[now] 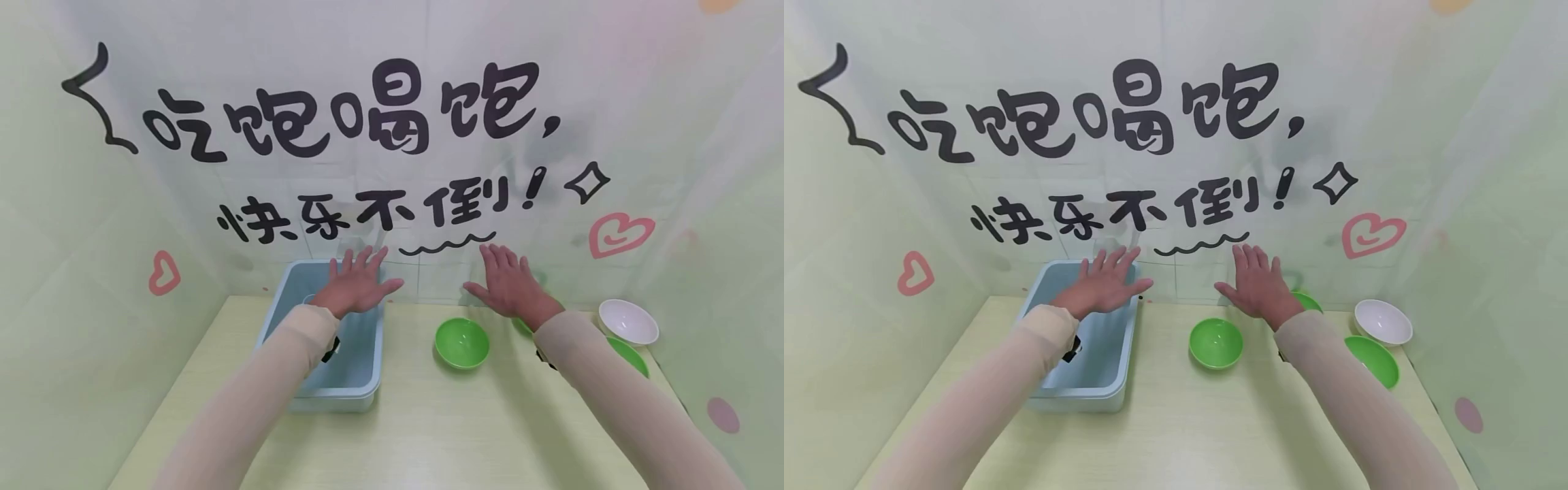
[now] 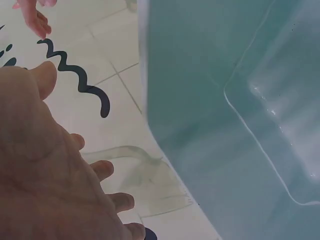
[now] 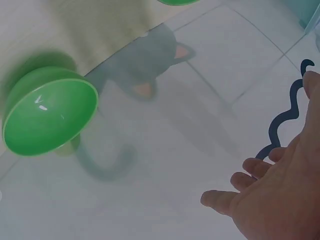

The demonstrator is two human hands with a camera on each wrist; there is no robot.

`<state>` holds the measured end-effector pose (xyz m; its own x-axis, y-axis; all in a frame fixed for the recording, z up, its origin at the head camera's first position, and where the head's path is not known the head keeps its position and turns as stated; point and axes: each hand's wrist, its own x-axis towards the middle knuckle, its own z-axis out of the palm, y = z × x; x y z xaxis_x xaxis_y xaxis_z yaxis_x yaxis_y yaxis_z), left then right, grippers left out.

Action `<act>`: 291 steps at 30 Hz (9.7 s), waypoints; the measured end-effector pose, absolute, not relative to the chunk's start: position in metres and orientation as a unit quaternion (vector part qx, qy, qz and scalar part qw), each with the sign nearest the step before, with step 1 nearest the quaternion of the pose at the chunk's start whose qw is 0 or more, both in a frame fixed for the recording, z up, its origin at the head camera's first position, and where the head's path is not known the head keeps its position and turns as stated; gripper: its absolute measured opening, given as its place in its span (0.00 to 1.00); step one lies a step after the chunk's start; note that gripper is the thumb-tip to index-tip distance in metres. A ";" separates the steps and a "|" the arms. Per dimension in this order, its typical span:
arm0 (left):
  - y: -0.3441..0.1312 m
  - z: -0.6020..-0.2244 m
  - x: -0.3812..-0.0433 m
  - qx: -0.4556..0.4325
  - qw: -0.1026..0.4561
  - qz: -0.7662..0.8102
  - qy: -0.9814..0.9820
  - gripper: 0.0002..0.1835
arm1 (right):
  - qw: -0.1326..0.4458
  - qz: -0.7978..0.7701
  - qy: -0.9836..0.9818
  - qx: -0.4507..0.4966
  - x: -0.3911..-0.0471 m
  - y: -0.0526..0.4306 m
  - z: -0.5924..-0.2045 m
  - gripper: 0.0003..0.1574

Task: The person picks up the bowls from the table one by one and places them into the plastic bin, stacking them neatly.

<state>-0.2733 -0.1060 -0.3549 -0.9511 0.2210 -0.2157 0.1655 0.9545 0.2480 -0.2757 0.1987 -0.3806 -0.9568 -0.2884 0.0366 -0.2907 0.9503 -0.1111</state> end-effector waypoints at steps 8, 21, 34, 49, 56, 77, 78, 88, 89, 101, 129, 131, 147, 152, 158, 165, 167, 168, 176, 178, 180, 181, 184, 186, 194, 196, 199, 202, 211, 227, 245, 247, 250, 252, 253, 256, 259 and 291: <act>-0.123 -0.348 -0.271 0.111 0.088 0.138 0.980 0.40 | 0.030 0.069 -0.988 0.137 -0.274 0.205 -0.384 0.52; -0.158 -0.330 -0.255 0.124 0.062 0.182 0.974 0.39 | 0.019 0.146 -0.982 0.114 -0.268 0.213 -0.400 0.49; -0.195 -0.331 -0.229 0.101 0.048 0.226 0.968 0.42 | 0.045 0.168 -0.977 0.126 -0.253 0.222 -0.431 0.46; -0.247 -0.348 -0.201 0.063 0.035 0.274 0.959 0.44 | 0.033 0.210 -0.969 0.123 -0.238 0.229 -0.455 0.42; -0.271 -0.359 -0.187 0.052 0.037 0.300 0.952 0.44 | 0.032 0.216 -0.968 0.126 -0.232 0.232 -0.468 0.39; -0.285 -0.411 -0.164 0.023 0.080 0.383 0.920 0.44 | -0.010 0.264 -0.956 0.127 -0.230 0.225 -0.493 0.32; -0.285 -0.413 -0.164 0.023 0.080 0.387 0.918 0.44 | -0.014 0.265 -0.956 0.127 -0.230 0.225 -0.494 0.32; -0.276 -0.425 -0.158 0.009 0.088 0.402 0.911 0.46 | -0.044 0.294 -0.949 0.110 -0.224 0.224 -0.496 0.40; -0.276 -0.426 -0.157 0.004 0.089 0.402 0.911 0.47 | -0.050 0.296 -0.947 0.111 -0.224 0.225 -0.497 0.41; -0.275 -0.433 -0.156 -0.032 0.111 0.405 0.907 0.45 | -0.103 0.302 -0.941 0.112 -0.220 0.226 -0.504 0.64; -0.271 -0.439 -0.156 -0.075 0.102 0.449 0.885 0.39 | -0.116 0.310 -0.937 0.114 -0.219 0.211 -0.512 0.85; -0.270 -0.439 -0.155 -0.080 0.101 0.456 0.881 0.36 | -0.113 0.311 -0.936 0.116 -0.220 0.210 -0.513 0.85; -0.255 -0.443 -0.155 -0.084 0.095 0.491 0.862 0.30 | -0.116 0.354 -0.922 0.105 -0.221 0.209 -0.518 0.79; -0.249 -0.443 -0.154 -0.076 0.090 0.500 0.858 0.30 | -0.103 0.365 -0.918 0.114 -0.220 0.209 -0.521 0.77; -0.244 -0.442 -0.156 -0.074 0.093 0.501 0.857 0.30 | -0.094 0.382 -0.913 0.107 -0.222 0.209 -0.525 0.77; -0.241 -0.442 -0.154 -0.074 0.096 0.500 0.858 0.30 | -0.081 0.383 -0.915 0.095 -0.225 0.212 -0.527 0.76; -0.240 -0.441 -0.154 -0.074 0.098 0.499 0.858 0.30 | -0.079 0.389 -0.914 0.089 -0.225 0.213 -0.527 0.75; -0.240 -0.441 -0.153 -0.074 0.098 0.501 0.857 0.30 | -0.078 0.394 -0.912 0.085 -0.225 0.213 -0.527 0.75; -0.239 -0.440 -0.152 -0.093 0.105 0.522 0.841 0.30 | -0.070 0.393 -0.912 0.092 -0.227 0.216 -0.521 0.75; -0.238 -0.440 -0.152 -0.099 0.104 0.525 0.839 0.30 | -0.069 0.396 -0.911 0.092 -0.229 0.216 -0.518 0.75; -0.237 -0.440 -0.152 -0.102 0.102 0.527 0.837 0.30 | -0.063 0.398 -0.910 0.096 -0.230 0.217 -0.514 0.75; -0.237 -0.440 -0.152 -0.102 0.102 0.527 0.837 0.30 | -0.058 0.399 -0.910 0.099 -0.230 0.217 -0.513 0.74; -0.234 -0.441 -0.153 -0.099 0.103 0.530 0.836 0.29 | -0.044 0.403 -0.908 0.102 -0.232 0.218 -0.508 0.74; -0.232 -0.441 -0.152 -0.098 0.104 0.532 0.834 0.30 | -0.039 0.404 -0.908 0.107 -0.233 0.218 -0.505 0.73; -0.222 -0.440 -0.153 -0.085 0.101 0.536 0.834 0.30 | -0.029 0.425 -0.897 0.115 -0.236 0.220 -0.494 0.69; -0.220 -0.441 -0.154 -0.085 0.099 0.537 0.834 0.30 | -0.020 0.429 -0.895 0.119 -0.239 0.221 -0.488 0.67; -0.217 -0.442 -0.155 -0.082 0.096 0.539 0.833 0.30 | -0.011 0.432 -0.895 0.112 -0.241 0.221 -0.478 0.69; -0.213 -0.443 -0.156 -0.077 0.095 0.545 0.829 0.30 | -0.009 0.426 -0.899 0.097 -0.244 0.222 -0.468 0.71; -0.202 -0.444 -0.158 -0.075 0.096 0.552 0.825 0.30 | -0.022 0.408 -0.909 0.087 -0.250 0.223 -0.448 0.73; -0.177 -0.445 -0.162 -0.062 0.091 0.570 0.814 0.30 | 0.001 0.439 -0.893 0.097 -0.261 0.213 -0.415 0.72; -0.162 -0.446 -0.163 -0.061 0.085 0.568 0.817 0.30 | -0.029 0.469 -0.871 0.145 -0.270 0.176 -0.395 0.70; -0.161 -0.447 -0.163 -0.060 0.085 0.569 0.815 0.30 | -0.032 0.473 -0.869 0.143 -0.269 0.173 -0.396 0.71; -0.158 -0.448 -0.163 -0.061 0.084 0.572 0.813 0.30 | -0.040 0.474 -0.867 0.147 -0.269 0.167 -0.398 0.71; -0.156 -0.449 -0.163 -0.062 0.081 0.574 0.812 0.30 | -0.044 0.469 -0.870 0.148 -0.269 0.164 -0.400 0.72; -0.155 -0.450 -0.164 -0.062 0.080 0.576 0.811 0.30 | -0.046 0.468 -0.870 0.148 -0.268 0.162 -0.401 0.72; -0.151 -0.450 -0.165 -0.060 0.078 0.579 0.810 0.30 | -0.049 0.465 -0.871 0.150 -0.269 0.159 -0.403 0.72; -0.148 -0.451 -0.166 -0.058 0.077 0.579 0.810 0.30 | -0.051 0.464 -0.870 0.158 -0.269 0.156 -0.403 0.70; -0.146 -0.456 -0.168 -0.065 0.064 0.587 0.805 0.30 | -0.059 0.435 -0.874 0.209 -0.282 0.115 -0.382 0.71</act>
